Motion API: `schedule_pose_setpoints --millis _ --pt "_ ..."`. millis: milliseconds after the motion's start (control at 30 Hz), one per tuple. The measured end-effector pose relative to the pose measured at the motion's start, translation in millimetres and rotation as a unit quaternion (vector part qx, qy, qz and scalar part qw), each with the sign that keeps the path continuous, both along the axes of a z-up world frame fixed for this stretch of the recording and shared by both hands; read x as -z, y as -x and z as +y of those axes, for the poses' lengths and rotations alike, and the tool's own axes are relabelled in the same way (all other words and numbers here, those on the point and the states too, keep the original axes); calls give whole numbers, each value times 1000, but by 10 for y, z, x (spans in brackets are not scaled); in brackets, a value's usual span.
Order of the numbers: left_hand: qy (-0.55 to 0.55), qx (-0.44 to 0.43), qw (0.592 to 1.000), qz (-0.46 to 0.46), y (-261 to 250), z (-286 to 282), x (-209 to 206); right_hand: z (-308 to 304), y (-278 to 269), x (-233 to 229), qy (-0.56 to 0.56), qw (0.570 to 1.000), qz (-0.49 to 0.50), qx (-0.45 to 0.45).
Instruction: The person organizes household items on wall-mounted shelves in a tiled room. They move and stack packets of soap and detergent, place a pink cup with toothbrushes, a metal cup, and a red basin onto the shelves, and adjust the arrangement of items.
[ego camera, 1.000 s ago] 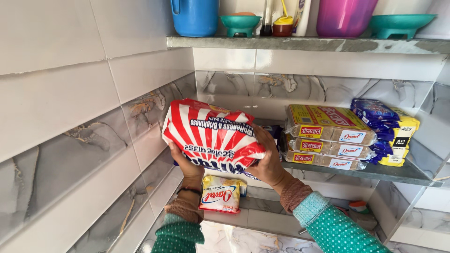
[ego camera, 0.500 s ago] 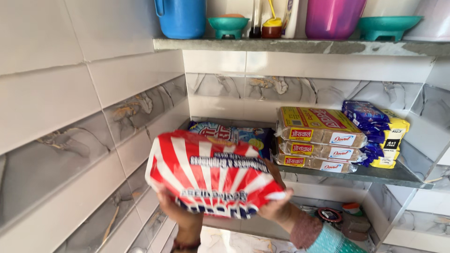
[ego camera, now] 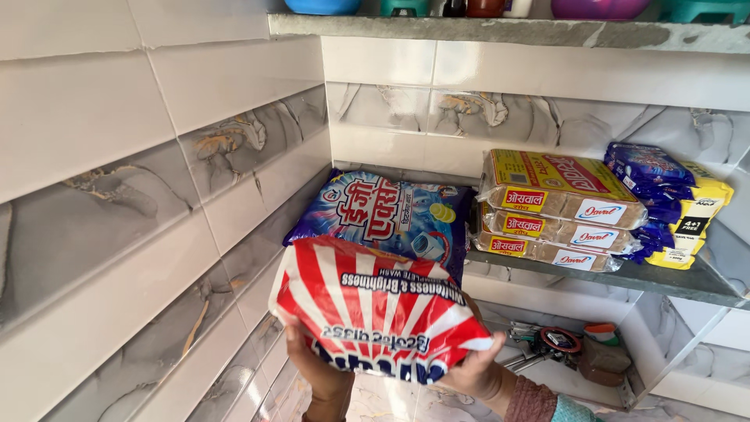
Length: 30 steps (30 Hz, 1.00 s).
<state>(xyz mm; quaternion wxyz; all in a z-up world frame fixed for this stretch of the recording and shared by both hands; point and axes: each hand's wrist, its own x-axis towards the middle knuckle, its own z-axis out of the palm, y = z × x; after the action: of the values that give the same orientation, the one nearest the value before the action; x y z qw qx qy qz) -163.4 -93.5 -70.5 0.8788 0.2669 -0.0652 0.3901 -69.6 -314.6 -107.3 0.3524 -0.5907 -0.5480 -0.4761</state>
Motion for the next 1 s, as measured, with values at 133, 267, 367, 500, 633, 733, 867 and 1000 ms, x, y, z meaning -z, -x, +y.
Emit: schedule_pose_setpoints --millis 133,267,367,500,633,733,867,1000 --pt "-12 10 1000 21 -116 -31 -43 -85 -101 35 2 1000 13 10" --pt "-2 28 999 35 -147 -130 156 -315 -41 214 19 999 32 15" --pt "17 40 997 70 -87 -198 484 -491 47 437 37 998 49 14" --pt "22 55 992 115 -166 -326 917 -607 95 776 57 995 84 19" --pt "16 53 988 147 -214 -432 1208 -725 48 1113 80 987 133 49" --pt "-5 37 982 187 -354 -552 1425 -854 -105 1280 97 980 157 73" --pt "0 51 976 210 -646 -706 1919 -1049 -206 1438 113 972 174 109" --pt "-14 47 972 230 -1017 -829 2119 -1183 -368 1479 104 970 171 135"
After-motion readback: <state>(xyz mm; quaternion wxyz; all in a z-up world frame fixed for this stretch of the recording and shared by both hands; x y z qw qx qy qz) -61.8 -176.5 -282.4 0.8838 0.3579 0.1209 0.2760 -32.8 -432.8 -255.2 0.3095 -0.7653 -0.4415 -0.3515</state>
